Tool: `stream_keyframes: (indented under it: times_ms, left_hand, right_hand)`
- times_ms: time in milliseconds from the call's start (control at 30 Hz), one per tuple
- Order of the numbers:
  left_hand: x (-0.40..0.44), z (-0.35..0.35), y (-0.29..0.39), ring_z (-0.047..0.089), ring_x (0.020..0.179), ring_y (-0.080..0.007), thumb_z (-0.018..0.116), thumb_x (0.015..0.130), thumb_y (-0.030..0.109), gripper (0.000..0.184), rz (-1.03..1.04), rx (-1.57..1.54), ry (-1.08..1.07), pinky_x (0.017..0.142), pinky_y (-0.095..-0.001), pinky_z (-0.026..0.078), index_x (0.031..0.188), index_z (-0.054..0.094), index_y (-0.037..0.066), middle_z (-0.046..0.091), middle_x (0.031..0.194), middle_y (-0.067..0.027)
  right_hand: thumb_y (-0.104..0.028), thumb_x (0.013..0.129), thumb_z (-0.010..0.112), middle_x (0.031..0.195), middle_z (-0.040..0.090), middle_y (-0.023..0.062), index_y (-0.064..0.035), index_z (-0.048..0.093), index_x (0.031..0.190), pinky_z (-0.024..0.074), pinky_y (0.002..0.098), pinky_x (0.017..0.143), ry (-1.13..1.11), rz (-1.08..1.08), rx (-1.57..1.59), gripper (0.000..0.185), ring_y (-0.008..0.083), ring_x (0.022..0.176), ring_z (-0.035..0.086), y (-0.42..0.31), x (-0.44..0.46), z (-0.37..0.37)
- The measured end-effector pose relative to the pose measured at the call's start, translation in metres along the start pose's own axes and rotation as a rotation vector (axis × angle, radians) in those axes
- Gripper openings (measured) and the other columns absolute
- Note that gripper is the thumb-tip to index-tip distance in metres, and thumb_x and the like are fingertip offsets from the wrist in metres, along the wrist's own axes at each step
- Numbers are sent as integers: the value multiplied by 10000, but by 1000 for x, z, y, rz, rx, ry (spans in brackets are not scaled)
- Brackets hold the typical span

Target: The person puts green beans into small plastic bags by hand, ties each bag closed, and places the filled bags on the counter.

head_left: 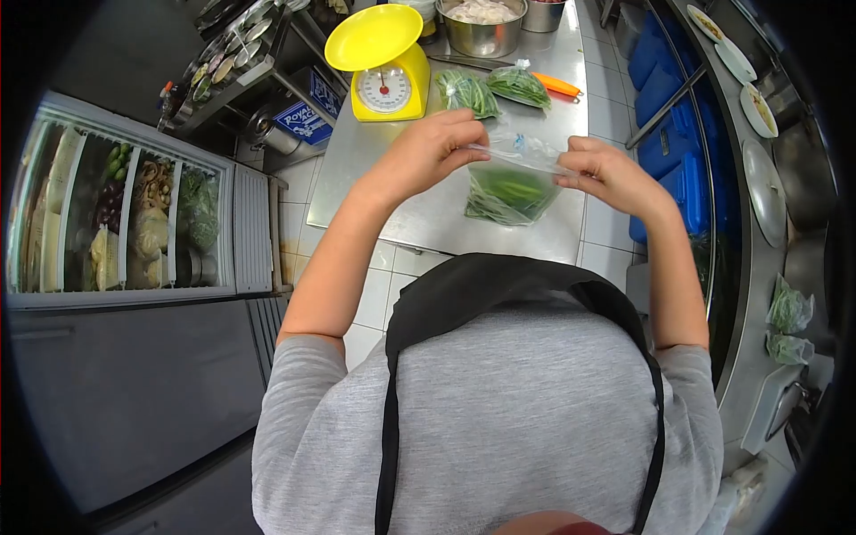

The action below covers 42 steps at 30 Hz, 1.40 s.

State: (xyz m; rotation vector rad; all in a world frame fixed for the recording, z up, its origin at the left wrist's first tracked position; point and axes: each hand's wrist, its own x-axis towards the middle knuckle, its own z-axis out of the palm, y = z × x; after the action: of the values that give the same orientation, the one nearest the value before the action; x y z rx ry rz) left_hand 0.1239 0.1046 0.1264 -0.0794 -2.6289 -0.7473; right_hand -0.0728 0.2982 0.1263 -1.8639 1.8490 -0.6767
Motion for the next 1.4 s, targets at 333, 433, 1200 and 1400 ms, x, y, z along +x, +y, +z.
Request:
stream_keyframes:
  times_ms: [333,433,1200,1400]
  left_hand:
    - [-1,18,7,518,652,-197,665,759,92,170,-51,-130,47,567,-301,412,762,514,13,526,720,-57]
    - [3,30,11,542,686,-166,668,748,36,132,0,-197,151,610,-265,427,810,553,16,570,793,-62]
    - [6,26,8,501,1002,-128,636,800,131,375,-250,-335,232,778,-274,417,1138,481,79,541,1079,-38]
    - [15,46,-16,499,967,-135,670,764,117,291,-194,-284,183,696,-261,407,1019,536,76,547,1037,-22]
  right_hand:
    - [-295,672,739,1049,507,69,-83,495,1040,449,367,707,330,-79,137,489,263,878,530,-7,20,22]
    - [-227,738,677,941,555,84,-81,524,1015,459,363,682,311,-46,79,348,288,826,553,4,33,56]
    - [-187,800,630,751,552,99,-30,500,829,419,338,607,173,-157,148,206,265,693,538,-6,76,22]
    - [-140,783,662,730,482,16,-48,434,749,378,254,633,205,53,296,248,137,643,424,9,66,14]
